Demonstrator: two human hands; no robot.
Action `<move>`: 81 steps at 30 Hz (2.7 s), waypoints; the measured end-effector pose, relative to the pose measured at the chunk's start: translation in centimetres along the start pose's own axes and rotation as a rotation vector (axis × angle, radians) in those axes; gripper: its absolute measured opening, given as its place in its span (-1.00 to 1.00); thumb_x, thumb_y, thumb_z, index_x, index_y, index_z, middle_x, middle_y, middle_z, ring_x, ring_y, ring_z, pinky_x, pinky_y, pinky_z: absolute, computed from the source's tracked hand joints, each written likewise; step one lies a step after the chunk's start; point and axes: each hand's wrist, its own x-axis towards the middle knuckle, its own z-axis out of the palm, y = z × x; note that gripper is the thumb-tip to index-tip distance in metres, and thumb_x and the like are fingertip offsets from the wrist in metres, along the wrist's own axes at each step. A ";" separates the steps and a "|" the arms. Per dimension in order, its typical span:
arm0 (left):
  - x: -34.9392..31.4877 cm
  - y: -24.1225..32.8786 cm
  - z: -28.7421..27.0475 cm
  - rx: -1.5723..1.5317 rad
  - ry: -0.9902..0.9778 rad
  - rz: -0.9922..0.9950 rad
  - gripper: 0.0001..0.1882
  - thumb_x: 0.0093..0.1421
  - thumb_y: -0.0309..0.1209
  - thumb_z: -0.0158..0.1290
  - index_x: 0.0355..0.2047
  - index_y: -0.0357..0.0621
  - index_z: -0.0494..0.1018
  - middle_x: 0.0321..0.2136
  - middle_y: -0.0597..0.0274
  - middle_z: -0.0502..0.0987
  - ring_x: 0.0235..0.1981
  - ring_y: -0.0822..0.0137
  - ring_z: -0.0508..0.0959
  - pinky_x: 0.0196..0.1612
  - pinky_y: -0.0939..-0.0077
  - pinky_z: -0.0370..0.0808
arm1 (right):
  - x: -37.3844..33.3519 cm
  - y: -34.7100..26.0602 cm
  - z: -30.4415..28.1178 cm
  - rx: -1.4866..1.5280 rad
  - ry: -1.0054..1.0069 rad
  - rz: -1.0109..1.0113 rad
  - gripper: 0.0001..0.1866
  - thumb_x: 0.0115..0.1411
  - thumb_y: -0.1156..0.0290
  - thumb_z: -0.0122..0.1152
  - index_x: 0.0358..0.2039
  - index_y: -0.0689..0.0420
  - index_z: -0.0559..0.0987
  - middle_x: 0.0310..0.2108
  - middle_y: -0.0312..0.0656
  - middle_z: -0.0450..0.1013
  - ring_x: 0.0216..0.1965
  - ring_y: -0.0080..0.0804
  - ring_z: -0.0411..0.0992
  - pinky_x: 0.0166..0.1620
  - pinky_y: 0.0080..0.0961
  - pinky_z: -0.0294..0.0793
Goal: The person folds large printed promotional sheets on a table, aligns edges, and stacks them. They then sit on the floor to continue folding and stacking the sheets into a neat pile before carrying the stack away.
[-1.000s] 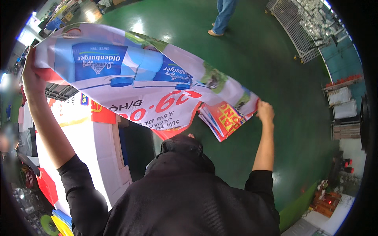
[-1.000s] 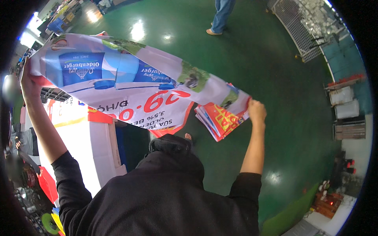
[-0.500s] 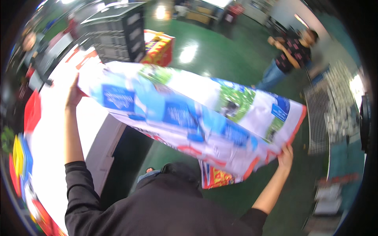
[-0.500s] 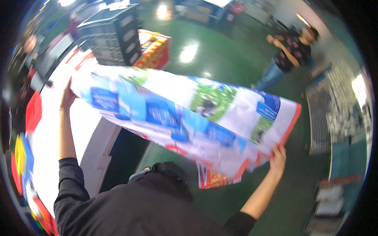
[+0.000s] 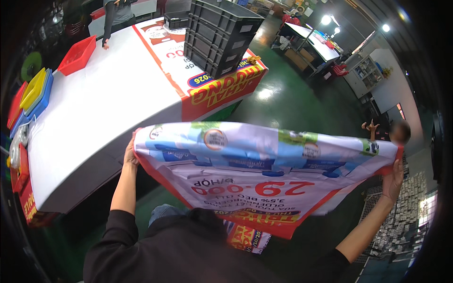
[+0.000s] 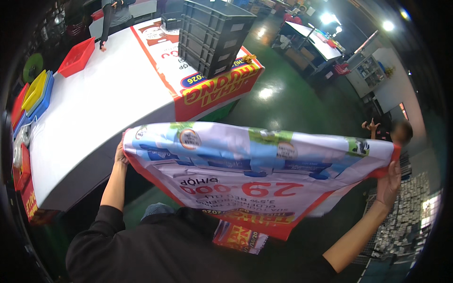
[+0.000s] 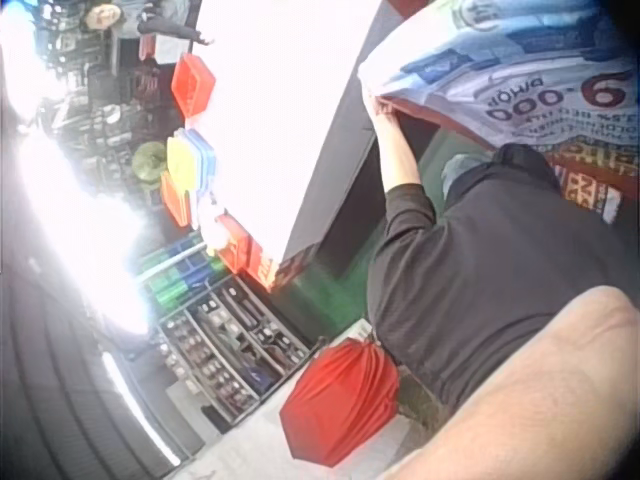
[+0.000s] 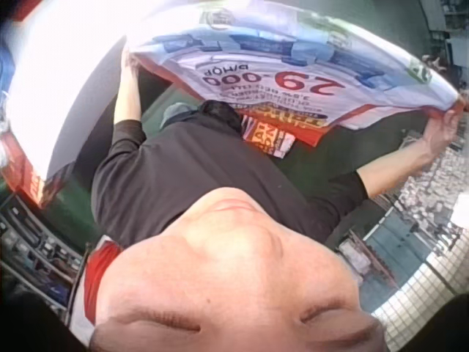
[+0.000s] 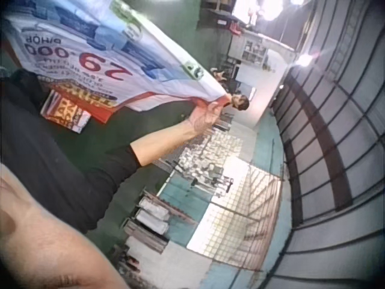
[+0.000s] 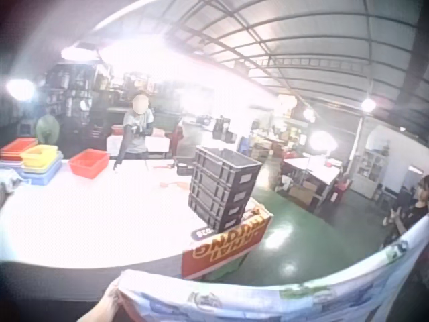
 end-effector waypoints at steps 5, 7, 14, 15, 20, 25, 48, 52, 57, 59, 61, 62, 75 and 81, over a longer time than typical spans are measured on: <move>-1.8 6.0 1.9 0.366 -0.026 0.203 -0.67 0.30 -0.24 -0.14 -0.09 -0.23 0.39 -0.18 0.17 0.51 -0.13 0.29 0.49 -0.05 0.36 0.40 | -0.4 -4.6 -2.3 -0.353 -0.039 0.159 -0.66 0.20 0.25 0.13 -0.10 0.21 0.48 -0.17 -0.22 0.46 -0.14 -0.48 0.43 -0.05 -0.49 0.39; -2.2 9.0 2.1 0.258 -0.308 0.346 -0.67 0.33 -0.29 -0.19 -0.08 -0.27 0.38 -0.15 0.16 0.49 -0.10 0.33 0.47 0.00 0.42 0.35 | -1.3 -6.0 -2.8 -0.109 0.101 0.182 -0.62 0.19 0.22 0.14 -0.10 0.23 0.46 -0.17 -0.20 0.46 -0.13 -0.47 0.43 -0.04 -0.47 0.38; -4.2 17.7 4.4 0.447 -0.080 0.297 -0.65 0.27 -0.22 -0.08 -0.08 -0.23 0.42 -0.21 0.26 0.52 -0.17 0.43 0.49 -0.04 0.48 0.38 | -7.7 -7.8 -0.9 -0.415 -0.194 0.115 -0.39 0.20 0.23 0.12 0.16 0.26 0.20 0.09 -0.13 0.28 0.07 -0.36 0.32 0.09 -0.45 0.32; -4.1 18.7 4.8 0.486 -0.055 0.270 -0.67 0.27 -0.24 -0.07 -0.12 -0.22 0.45 -0.27 0.29 0.54 -0.22 0.47 0.50 -0.09 0.55 0.40 | -8.5 -7.9 -0.5 -0.423 -0.299 0.210 -0.39 0.20 0.23 0.12 0.16 0.27 0.20 0.10 -0.14 0.27 0.08 -0.36 0.31 0.09 -0.45 0.32; -3.6 22.6 5.0 0.354 0.000 0.427 -0.66 0.27 -0.26 -0.06 -0.10 -0.28 0.43 -0.18 0.22 0.52 -0.15 0.43 0.47 -0.08 0.61 0.37 | -14.3 -6.1 1.0 -0.020 0.131 -0.087 -0.38 0.24 0.27 0.07 0.23 0.21 0.12 0.17 -0.11 0.19 0.16 -0.34 0.21 0.11 -0.42 0.31; -5.8 25.1 7.1 0.812 0.124 0.270 -0.66 0.28 -0.26 -0.08 -0.09 -0.27 0.42 -0.07 0.20 0.47 -0.04 0.38 0.44 0.06 0.49 0.35 | -17.7 -3.4 0.5 -0.351 -0.128 0.371 -0.27 0.14 0.35 0.23 0.26 0.15 0.11 0.15 -0.21 0.22 0.11 -0.42 0.25 0.06 -0.50 0.31; -10.2 29.5 23.6 0.936 -0.301 0.664 -0.48 0.22 -0.32 -0.01 0.17 -0.15 0.16 -0.10 0.26 0.45 -0.13 0.38 0.47 -0.10 0.50 0.41 | -21.1 -5.3 -9.0 -0.329 0.033 0.196 -0.46 0.25 0.16 0.03 0.20 0.07 0.25 0.12 -0.22 0.27 0.12 -0.46 0.25 0.17 -0.46 0.20; -12.3 28.8 23.7 0.938 -0.500 0.619 -0.46 0.22 -0.34 0.01 0.15 -0.24 0.15 -0.12 0.20 0.46 -0.09 0.33 0.48 -0.08 0.45 0.43 | -20.6 -5.5 -9.6 -0.333 0.009 0.244 -0.48 0.23 0.18 0.08 0.16 0.10 0.30 0.12 -0.24 0.27 0.13 -0.48 0.24 0.16 -0.46 0.21; -12.9 31.2 18.8 1.075 -0.456 0.502 -0.52 0.20 -0.33 0.02 0.09 -0.26 0.24 -0.04 0.25 0.39 -0.16 0.41 0.46 -0.03 0.53 0.38 | -21.2 -5.5 -9.2 -0.200 0.177 0.181 -0.52 0.23 0.22 0.10 0.12 0.12 0.34 0.12 -0.25 0.27 0.12 -0.49 0.24 0.14 -0.50 0.22; -12.4 31.5 16.7 0.992 -0.528 0.429 -0.61 0.18 -0.35 0.04 -0.01 -0.25 0.37 -0.11 0.29 0.44 -0.19 0.44 0.46 -0.08 0.51 0.39 | -21.1 -5.8 -8.5 -0.338 -0.020 0.191 -0.62 0.20 0.19 0.15 -0.06 0.13 0.45 -0.14 -0.33 0.42 -0.13 -0.59 0.37 -0.06 -0.59 0.34; -11.1 31.2 14.9 0.908 -0.465 0.456 -0.58 0.16 -0.34 0.06 0.01 -0.25 0.38 -0.19 0.30 0.50 -0.18 0.46 0.47 -0.05 0.49 0.38 | -20.8 -6.4 -7.4 -0.631 0.044 0.086 -0.67 0.21 0.17 0.13 -0.21 0.20 0.50 -0.33 -0.38 0.43 -0.29 -0.62 0.38 -0.27 -0.59 0.43; -10.9 31.0 13.9 0.808 -0.546 0.426 -0.60 0.16 -0.34 0.08 -0.01 -0.24 0.40 -0.20 0.28 0.52 -0.19 0.46 0.49 -0.03 0.48 0.38 | -20.6 -6.8 -6.6 -0.595 -0.007 0.051 -0.70 0.21 0.19 0.12 -0.31 0.21 0.52 -0.36 -0.37 0.42 -0.29 -0.61 0.39 -0.31 -0.58 0.45; -24.9 7.5 40.4 1.614 -1.026 0.989 -0.65 0.09 -0.31 0.15 -0.11 -0.13 0.46 -0.22 0.00 0.53 -0.16 0.13 0.53 -0.06 0.36 0.43 | -21.5 -16.3 24.0 -0.649 -0.188 -0.635 -0.79 -0.13 0.56 0.32 -0.67 0.27 0.41 -0.59 -0.29 0.20 -0.50 -0.51 0.20 -0.41 -0.60 0.18; -25.7 5.3 44.9 1.198 -1.114 0.971 -0.85 0.11 -0.36 0.11 -0.35 -0.15 0.55 -0.49 0.18 0.56 -0.48 0.38 0.57 -0.36 0.50 0.48 | -25.0 -16.3 15.7 -0.440 -0.239 -0.287 -0.11 -0.25 -0.09 0.44 0.08 0.06 0.37 0.09 -0.24 0.28 0.19 -0.31 0.17 0.17 -0.29 0.15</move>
